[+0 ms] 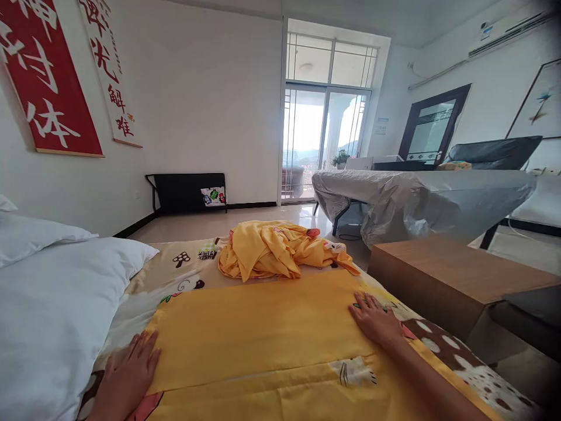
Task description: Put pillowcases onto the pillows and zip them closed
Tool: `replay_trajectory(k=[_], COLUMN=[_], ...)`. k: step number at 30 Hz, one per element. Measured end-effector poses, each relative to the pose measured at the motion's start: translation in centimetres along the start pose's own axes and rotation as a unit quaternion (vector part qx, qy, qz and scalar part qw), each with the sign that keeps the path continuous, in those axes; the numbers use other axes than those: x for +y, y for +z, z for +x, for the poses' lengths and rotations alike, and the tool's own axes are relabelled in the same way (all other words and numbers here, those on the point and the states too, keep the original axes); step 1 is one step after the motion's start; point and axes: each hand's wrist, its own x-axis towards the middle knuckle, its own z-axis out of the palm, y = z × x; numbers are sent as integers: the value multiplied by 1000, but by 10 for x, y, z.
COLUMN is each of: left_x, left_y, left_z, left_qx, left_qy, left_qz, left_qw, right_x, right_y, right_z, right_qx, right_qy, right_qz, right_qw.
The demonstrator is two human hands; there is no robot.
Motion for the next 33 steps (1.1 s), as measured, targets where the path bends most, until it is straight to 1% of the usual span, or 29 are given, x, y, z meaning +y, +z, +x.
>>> replay_trajectory(k=[1, 2, 3, 4, 5, 6, 7, 8, 9, 10, 11, 12, 13, 15, 16, 18, 19, 20, 21, 22, 23, 25, 26, 28, 30, 31, 32, 33], left_x=[12, 30, 52, 78, 104, 129, 151, 168, 180, 185, 182, 173, 157, 112, 87, 41, 23, 10, 1, -4, -6, -4, -1, 8, 26, 40, 57, 78], left_y=[-13, -29, -46, -63, -78, -89, -96, -100, -99, -95, -88, -79, -68, -42, -28, -1, 12, 23, 31, 38, 41, 38, 33, 12, -17, -33, -49, -64], left_z=[3, 8, 14, 22, 31, 41, 51, 60, 69, 77, 84, 90, 96, 106, 111, 118, 120, 122, 122, 123, 122, 120, 118, 113, 107, 103, 97, 91], left_qx=[10, 21, 25, 20, 2, -22, -25, -29, -31, -27, -25, -22, -22, -28, -39, -44, -39, -30, -17, -4, 6, 21, 22, 18, 12, 7, 7, 8], left_qy=[-1, 4, 22, 48, 72, 90, 101, 109, 112, 110, 103, 91, 72, 18, -19, -71, -89, -89, -91, -93, -94, -98, -106, -149, -180, -172, -138, -85], left_qz=[7, 3, -20, -66, -126, -190, -208, -226, -237, -240, -244, -246, -245, -238, -227, -211, -206, -203, -202, -201, -200, -191, -185, -163, -132, -122, -120, -133], left_qw=[1000, 1000, 999, 996, 989, 977, 972, 968, 965, 964, 964, 965, 967, 971, 973, 974, 974, 975, 975, 975, 975, 977, 977, 975, 975, 977, 983, 987], right_x=[-11, -31, -59, -91, -125, -158, -188, -211, -228, -235, -233, -223, -206, -155, -125, -66, -40, -18, -1, 11, 18, 20, 15, -7, -43, -66, -91, -117], right_y=[-5, -12, -19, -26, -32, -36, -38, -38, -36, -32, -27, -22, -16, -5, 1, 14, 20, 26, 31, 36, 38, 34, 29, 11, -9, -18, -24, -29], right_z=[1, 0, -2, -5, -10, -14, -18, -21, -21, -18, -12, -3, 9, 37, 50, 73, 82, 88, 93, 96, 97, 97, 95, 89, 77, 68, 56, 42], right_qx=[-3, -13, -27, -31, -46, -51, -53, -55, -60, -67, -77, -87, -97, -114, -130, -139, -141, -147, -148, -146, -142, -131, -119, -78, -30, -15, -11, -13], right_qy=[2, -12, -42, -106, -183, -240, -275, -312, -332, -339, -335, -323, -299, -247, -192, -126, -91, -50, -24, -4, 8, 20, 30, 34, 5, -22, -53, -84], right_qz=[-7, -1, 8, 46, 102, 123, 135, 158, 175, 187, 193, 194, 182, 156, 109, 76, 61, 41, 30, 19, 11, -1, -11, -29, -37, -35, -23, -10], right_qw=[1000, 1000, 999, 993, 977, 962, 951, 935, 925, 920, 919, 922, 932, 950, 967, 979, 984, 987, 988, 989, 990, 991, 992, 996, 999, 999, 998, 996])
